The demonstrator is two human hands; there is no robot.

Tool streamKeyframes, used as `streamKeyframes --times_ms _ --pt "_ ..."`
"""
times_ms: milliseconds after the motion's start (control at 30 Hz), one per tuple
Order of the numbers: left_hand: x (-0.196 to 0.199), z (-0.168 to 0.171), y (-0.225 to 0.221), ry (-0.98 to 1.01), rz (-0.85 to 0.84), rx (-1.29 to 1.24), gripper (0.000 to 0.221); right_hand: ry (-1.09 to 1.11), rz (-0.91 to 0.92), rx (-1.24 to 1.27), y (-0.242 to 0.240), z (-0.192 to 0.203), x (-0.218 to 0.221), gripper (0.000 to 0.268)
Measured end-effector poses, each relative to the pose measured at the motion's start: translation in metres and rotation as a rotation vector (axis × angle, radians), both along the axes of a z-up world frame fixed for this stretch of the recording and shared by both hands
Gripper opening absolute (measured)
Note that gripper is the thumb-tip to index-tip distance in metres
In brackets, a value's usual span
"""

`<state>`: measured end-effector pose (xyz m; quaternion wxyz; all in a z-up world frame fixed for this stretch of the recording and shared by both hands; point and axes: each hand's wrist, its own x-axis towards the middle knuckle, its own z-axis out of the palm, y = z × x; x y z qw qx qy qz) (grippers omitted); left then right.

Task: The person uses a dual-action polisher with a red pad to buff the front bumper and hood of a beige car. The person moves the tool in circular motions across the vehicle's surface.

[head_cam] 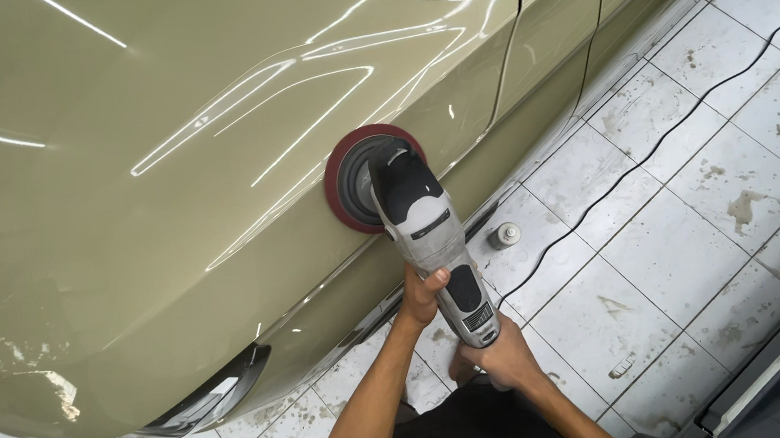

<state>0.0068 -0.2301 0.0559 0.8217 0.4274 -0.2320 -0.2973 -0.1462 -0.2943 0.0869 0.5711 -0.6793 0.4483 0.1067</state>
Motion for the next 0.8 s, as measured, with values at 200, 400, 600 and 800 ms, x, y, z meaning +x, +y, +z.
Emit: streamKeyframes --times_ms 200,400,600,800 --pt "0.0 0.019 0.08 0.053 0.0 -0.051 0.052 0.051 -0.002 0.069 0.072 0.04 0.012 0.04" --pt "0.0 0.008 0.167 0.171 0.006 -0.145 0.06 -0.059 0.19 -0.027 0.146 0.038 0.014 0.03" --pt "-0.005 0.009 0.239 0.141 0.046 -0.165 0.07 -0.005 0.345 -0.084 0.201 0.053 0.02 0.055" --pt "-0.012 -0.017 0.297 0.316 -0.045 -0.357 0.075 -0.05 0.429 -0.088 0.241 0.05 0.02 0.05"
